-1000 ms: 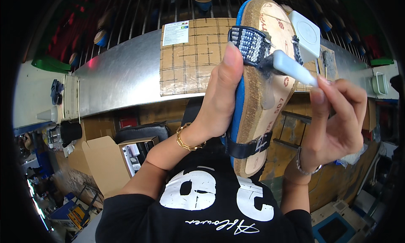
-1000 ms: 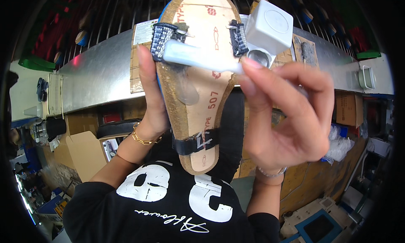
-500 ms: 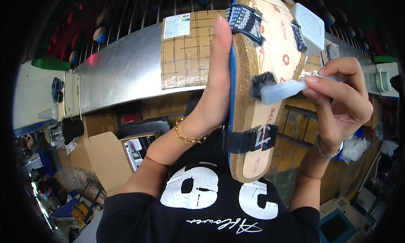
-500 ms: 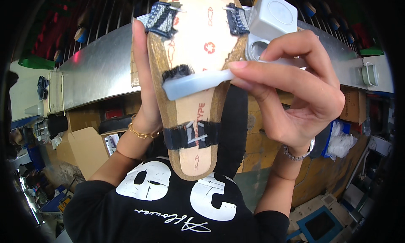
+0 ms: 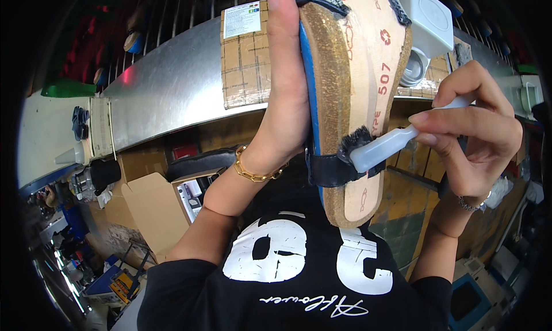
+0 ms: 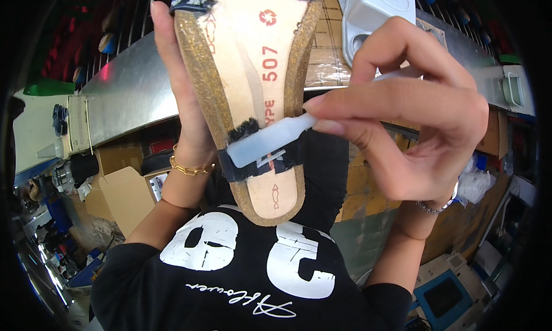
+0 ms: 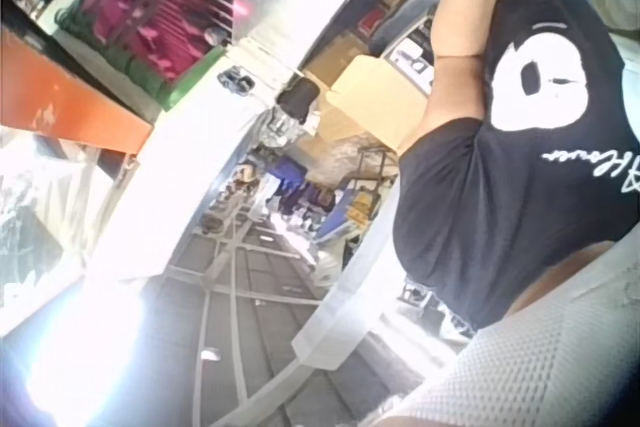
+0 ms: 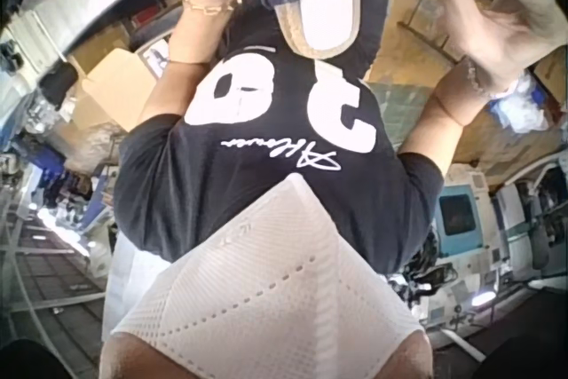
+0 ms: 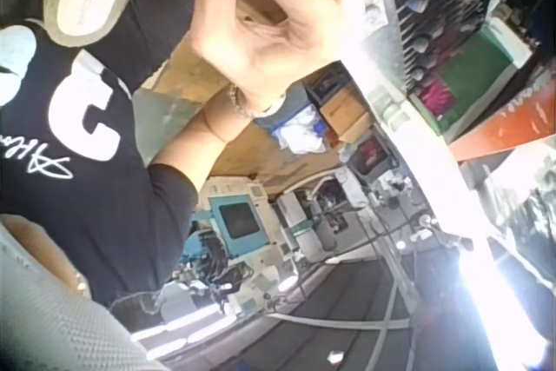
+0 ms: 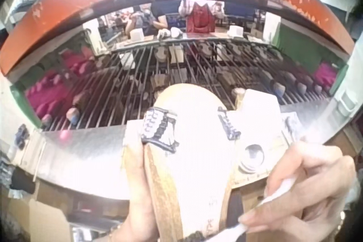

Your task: The person holds a blue and cork sandal and uses a small brush to apply glue from a white container to the black straps and cork sole. The person repeatedly dips the brush and spreads the adhesive across the strap attachment points and edges of the sole.

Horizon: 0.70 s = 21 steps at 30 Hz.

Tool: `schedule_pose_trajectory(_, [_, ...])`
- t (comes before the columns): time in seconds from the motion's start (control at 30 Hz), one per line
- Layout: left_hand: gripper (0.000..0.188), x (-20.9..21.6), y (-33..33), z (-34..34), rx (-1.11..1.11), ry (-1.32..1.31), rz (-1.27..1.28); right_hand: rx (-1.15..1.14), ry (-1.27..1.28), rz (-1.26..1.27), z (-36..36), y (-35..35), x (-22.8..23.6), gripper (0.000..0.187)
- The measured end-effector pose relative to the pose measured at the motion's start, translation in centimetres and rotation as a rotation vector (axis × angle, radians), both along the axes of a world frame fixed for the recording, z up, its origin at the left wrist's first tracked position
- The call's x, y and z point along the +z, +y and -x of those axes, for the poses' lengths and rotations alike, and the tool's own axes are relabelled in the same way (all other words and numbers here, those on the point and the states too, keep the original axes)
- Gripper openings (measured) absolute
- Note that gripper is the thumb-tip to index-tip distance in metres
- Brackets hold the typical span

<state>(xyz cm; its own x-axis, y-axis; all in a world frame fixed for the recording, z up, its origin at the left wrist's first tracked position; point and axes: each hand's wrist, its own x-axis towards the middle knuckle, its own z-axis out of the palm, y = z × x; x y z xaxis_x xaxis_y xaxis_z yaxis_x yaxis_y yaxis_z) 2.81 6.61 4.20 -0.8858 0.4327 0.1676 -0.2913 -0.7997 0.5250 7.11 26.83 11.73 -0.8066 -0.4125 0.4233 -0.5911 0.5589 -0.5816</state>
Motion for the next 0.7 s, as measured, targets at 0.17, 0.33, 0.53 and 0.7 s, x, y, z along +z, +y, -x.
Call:
schedule_pose_trajectory(0.17, [0.092, -0.2, -0.2, 0.3, 0.005, -0.007, -0.012, -0.037, -0.024, 0.007, -0.2, -0.4, 0.1, 0.027])
schedule_pose_trajectory(0.33, [0.092, -0.6, -0.2, 0.6, 0.004, -0.001, -0.024, 0.008, 0.047, 0.002, -0.2, -0.2, -0.4, 0.028])
schedule_pose_trajectory(0.53, [0.092, -0.9, -0.6, 0.7, 0.02, -0.009, -0.03, 0.16, -0.059, 0.052, -0.4, -0.2, -0.5, 0.023])
schedule_pose_trajectory(0.7, [0.092, -0.6, -0.6, 1.0, 0.037, 0.002, -0.06, 0.04, 0.003, 0.278, 2.4, -0.6, -1.6, 0.014])
